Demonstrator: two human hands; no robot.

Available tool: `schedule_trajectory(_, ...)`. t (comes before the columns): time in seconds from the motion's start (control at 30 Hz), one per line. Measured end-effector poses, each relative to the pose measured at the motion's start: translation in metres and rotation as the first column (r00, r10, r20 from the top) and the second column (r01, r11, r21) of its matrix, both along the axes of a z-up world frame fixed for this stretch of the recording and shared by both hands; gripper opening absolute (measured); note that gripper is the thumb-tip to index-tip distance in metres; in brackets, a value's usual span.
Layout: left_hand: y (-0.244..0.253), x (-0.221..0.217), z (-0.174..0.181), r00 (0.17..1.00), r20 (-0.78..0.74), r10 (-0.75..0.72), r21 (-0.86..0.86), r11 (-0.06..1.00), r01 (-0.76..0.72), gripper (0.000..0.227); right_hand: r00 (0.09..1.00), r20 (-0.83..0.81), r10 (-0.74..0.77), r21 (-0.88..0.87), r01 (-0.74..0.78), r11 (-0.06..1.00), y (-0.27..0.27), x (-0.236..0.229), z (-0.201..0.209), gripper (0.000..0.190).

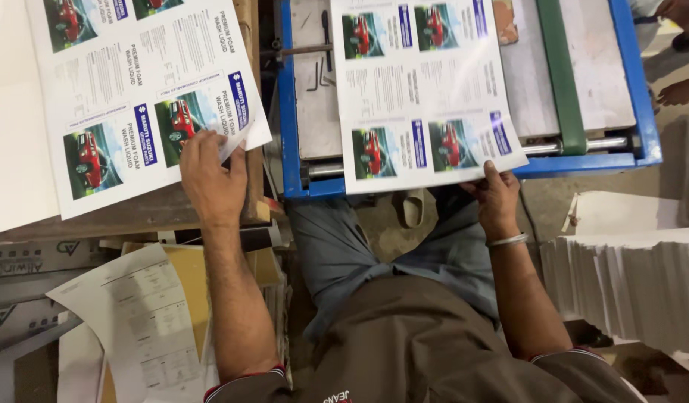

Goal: The person sits on the floor and repeatedly picks up printed sheets, places them into a blue laminating machine, and removes them to place on a stack. The person handles the sheets one at a time throughout the clip.

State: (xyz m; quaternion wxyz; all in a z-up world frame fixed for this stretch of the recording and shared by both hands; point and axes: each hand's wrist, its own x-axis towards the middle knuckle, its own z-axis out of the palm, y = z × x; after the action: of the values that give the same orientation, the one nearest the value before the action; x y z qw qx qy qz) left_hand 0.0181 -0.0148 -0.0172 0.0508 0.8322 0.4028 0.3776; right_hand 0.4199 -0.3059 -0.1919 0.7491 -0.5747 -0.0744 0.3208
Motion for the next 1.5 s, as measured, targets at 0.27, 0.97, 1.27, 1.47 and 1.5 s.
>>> schedule_trajectory(0.27,0.013,-0.009,-0.002,0.991,0.055,0.123,-0.14,0.983,-0.115,0.021,0.989,-0.101,0.109,-0.031,-0.113,0.993,-0.016,-0.051,0.014,0.041)
schedule_trajectory(0.97,-0.02,0.027,0.038,0.901,-0.432,0.043,0.257,0.963,0.077,0.04,0.967,0.125,-0.221,0.243,0.187,0.952,0.029,0.02,-0.012,0.031)
schedule_trajectory(1.27,0.022,0.011,-0.007,0.986,0.167,-0.021,-0.086,0.996,0.036,0.019,0.953,0.069,-0.294,0.079,0.289,0.954,-0.067,0.007,0.0,0.036)
schedule_trajectory(1.47,0.038,-0.005,-0.031,0.913,0.391,0.114,-0.304,0.953,0.012,0.031,0.957,0.081,-0.277,-0.006,0.278,0.96,-0.108,-0.036,0.0,0.033)
schedule_trajectory(1.5,0.041,-0.008,-0.032,0.852,0.518,0.081,-0.321,0.941,0.105,0.032,0.959,0.08,-0.27,0.007,0.271,0.963,-0.109,-0.04,-0.002,0.031)
